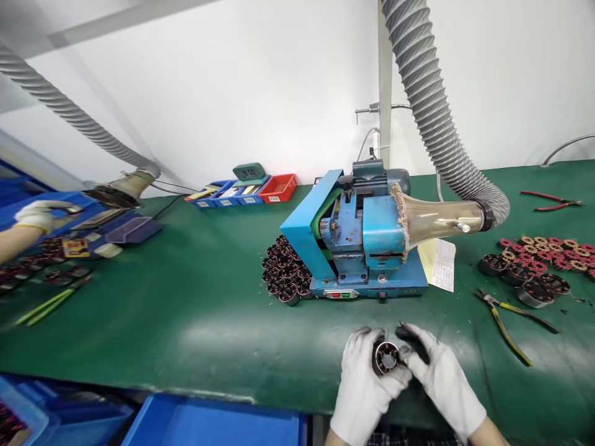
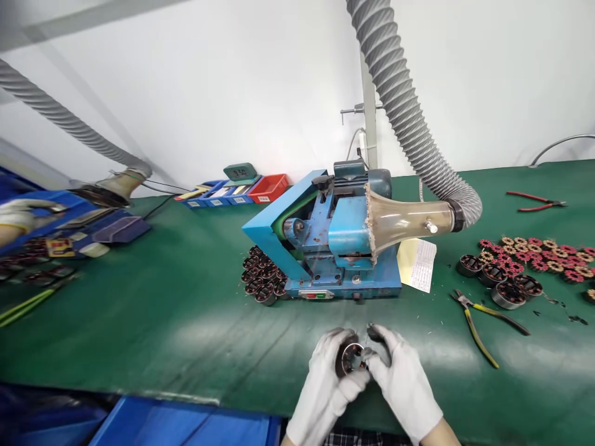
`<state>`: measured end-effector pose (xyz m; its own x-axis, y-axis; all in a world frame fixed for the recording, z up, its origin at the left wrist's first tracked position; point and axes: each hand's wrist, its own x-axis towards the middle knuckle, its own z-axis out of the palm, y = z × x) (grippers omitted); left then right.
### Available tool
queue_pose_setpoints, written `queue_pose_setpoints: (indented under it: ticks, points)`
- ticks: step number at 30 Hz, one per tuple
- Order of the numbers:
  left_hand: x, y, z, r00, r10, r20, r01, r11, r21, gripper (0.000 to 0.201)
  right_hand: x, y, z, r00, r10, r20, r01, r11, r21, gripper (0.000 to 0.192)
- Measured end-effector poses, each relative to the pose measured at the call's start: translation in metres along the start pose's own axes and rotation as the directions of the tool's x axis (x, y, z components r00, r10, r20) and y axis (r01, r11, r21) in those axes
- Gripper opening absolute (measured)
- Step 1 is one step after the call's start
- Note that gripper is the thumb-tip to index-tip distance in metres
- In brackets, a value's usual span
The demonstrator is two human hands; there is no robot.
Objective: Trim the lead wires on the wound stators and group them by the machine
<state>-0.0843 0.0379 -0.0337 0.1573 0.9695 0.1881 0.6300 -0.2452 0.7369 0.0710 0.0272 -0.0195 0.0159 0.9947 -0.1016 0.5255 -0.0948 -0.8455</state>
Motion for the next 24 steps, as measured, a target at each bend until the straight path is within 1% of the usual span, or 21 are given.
queue_pose_setpoints:
  ticks: [2,4,6,9,12,14,18,21,24]
  points:
    - [0.008,-0.002,-0.016,0.989,0.004,0.147,0.008,0.996,-0.084,0.028,-0.004,-0.002,0.007,0.998,-0.057,0.025,0.059,0.995,-0.081,0.057]
    - [0.018,-0.003,-0.028,0.963,0.003,0.271,0.035,0.990,-0.136,0.022,-0.004,-0.003,0.012,0.993,-0.104,0.058,0.112,0.982,-0.152,0.075]
    - [0.028,-0.002,-0.035,0.943,-0.002,0.332,0.065,0.982,-0.178,0.020,0.000,-0.004,0.020,0.991,-0.118,0.057,0.127,0.972,-0.196,0.085]
    - [0.035,0.001,-0.033,0.945,-0.051,0.324,0.124,0.970,-0.208,0.017,0.006,0.000,0.035,0.993,-0.113,-0.020,0.106,0.968,-0.227,0.085]
    - [0.033,0.004,-0.027,0.949,-0.107,0.295,0.175,0.961,-0.214,0.018,0.009,0.008,0.047,0.980,-0.185,-0.080,0.164,0.963,-0.214,0.083]
    - [0.030,0.005,-0.024,0.950,-0.129,0.283,0.198,0.953,-0.229,0.017,0.009,0.013,0.049,0.970,-0.226,-0.095,0.203,0.957,-0.206,0.084]
    - [0.029,0.005,-0.019,0.953,-0.142,0.268,0.225,0.924,-0.310,0.012,0.008,0.014,0.047,0.968,-0.237,-0.085,0.210,0.946,-0.245,0.085]
    - [0.029,0.003,-0.015,0.955,-0.166,0.246,0.259,0.872,-0.415,0.014,0.007,0.011,0.046,0.963,-0.251,-0.101,0.211,0.931,-0.296,0.079]
    - [0.026,0.001,-0.008,0.945,-0.243,0.220,0.325,0.777,-0.540,0.018,0.007,0.008,0.044,0.959,-0.268,-0.095,0.228,0.924,-0.307,0.076]
